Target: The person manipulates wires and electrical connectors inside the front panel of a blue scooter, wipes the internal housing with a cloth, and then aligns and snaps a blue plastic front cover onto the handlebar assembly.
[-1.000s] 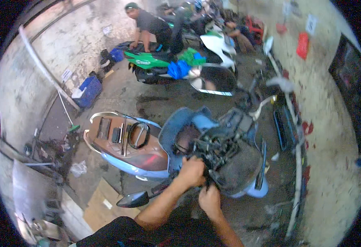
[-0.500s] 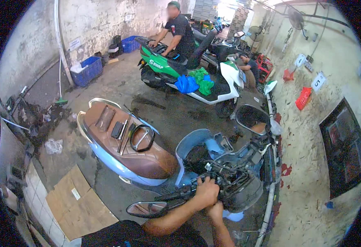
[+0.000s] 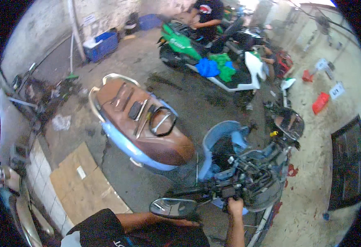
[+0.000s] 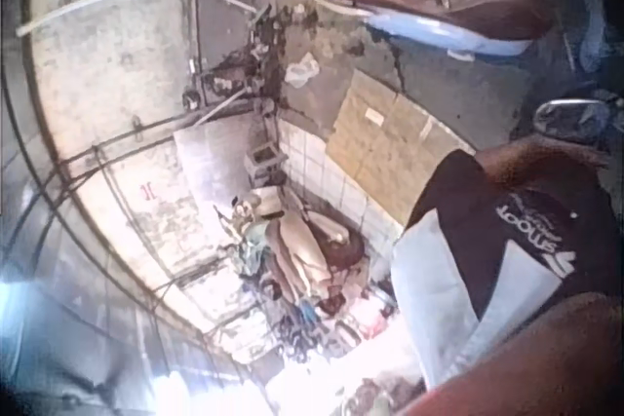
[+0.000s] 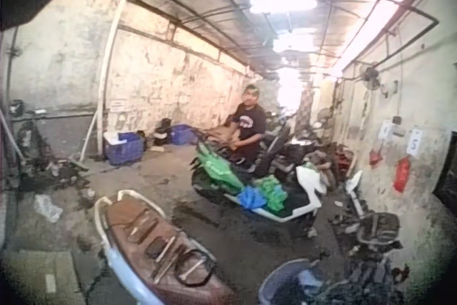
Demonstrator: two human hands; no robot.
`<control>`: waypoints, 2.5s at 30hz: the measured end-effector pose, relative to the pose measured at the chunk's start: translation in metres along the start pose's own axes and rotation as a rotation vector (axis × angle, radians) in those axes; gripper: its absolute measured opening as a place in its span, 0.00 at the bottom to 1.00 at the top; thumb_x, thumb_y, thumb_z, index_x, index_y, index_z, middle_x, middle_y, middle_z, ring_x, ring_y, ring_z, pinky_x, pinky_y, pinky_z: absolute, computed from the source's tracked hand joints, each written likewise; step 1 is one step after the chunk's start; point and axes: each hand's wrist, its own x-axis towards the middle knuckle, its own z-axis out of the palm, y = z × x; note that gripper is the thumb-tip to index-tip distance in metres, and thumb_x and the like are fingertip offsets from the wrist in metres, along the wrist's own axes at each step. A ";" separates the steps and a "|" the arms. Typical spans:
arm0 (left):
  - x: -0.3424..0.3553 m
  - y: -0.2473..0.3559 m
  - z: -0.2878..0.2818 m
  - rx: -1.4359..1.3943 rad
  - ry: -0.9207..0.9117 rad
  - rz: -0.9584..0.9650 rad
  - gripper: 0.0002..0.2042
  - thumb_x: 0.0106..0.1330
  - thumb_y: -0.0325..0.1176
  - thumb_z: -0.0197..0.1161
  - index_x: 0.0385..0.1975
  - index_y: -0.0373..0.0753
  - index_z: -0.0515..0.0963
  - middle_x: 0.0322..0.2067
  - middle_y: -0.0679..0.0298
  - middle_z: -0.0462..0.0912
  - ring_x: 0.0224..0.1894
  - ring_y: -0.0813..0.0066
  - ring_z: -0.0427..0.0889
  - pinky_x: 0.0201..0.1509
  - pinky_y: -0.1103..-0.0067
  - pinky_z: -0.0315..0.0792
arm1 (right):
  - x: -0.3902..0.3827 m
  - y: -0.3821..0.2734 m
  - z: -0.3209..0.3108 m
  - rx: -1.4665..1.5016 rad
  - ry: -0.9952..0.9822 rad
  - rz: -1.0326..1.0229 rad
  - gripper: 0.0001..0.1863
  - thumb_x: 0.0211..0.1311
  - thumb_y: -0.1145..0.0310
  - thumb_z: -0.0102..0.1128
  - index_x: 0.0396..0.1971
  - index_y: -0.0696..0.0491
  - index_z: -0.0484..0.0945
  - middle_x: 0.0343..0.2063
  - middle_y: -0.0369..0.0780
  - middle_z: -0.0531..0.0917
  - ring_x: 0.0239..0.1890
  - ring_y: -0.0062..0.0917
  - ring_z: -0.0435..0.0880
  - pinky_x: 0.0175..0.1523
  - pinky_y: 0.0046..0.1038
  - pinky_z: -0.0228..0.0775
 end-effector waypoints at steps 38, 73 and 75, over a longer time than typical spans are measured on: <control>-0.145 -0.166 -0.092 0.220 0.199 -1.103 0.14 0.60 0.40 0.64 0.38 0.37 0.74 0.31 0.63 0.81 0.26 0.73 0.80 0.24 0.80 0.73 | -0.033 -0.057 0.025 -0.198 -0.033 0.022 0.22 0.48 0.63 0.55 0.42 0.62 0.75 0.37 0.56 0.80 0.41 0.48 0.79 0.49 0.40 0.70; 0.207 0.092 -0.145 0.771 0.011 0.264 0.21 0.54 0.33 0.62 0.49 0.41 0.71 0.47 0.55 0.74 0.53 0.53 0.69 0.56 0.64 0.62 | -0.005 0.007 0.020 -0.148 0.122 -0.024 0.15 0.49 0.70 0.51 0.36 0.59 0.78 0.18 0.39 0.77 0.16 0.24 0.73 0.20 0.30 0.64; 0.223 0.077 -0.144 0.856 0.018 0.296 0.21 0.54 0.33 0.61 0.50 0.41 0.71 0.48 0.55 0.73 0.54 0.52 0.67 0.56 0.63 0.62 | -0.011 -0.024 0.021 -0.158 0.100 -0.039 0.16 0.49 0.70 0.51 0.37 0.59 0.78 0.19 0.39 0.78 0.16 0.24 0.74 0.20 0.29 0.64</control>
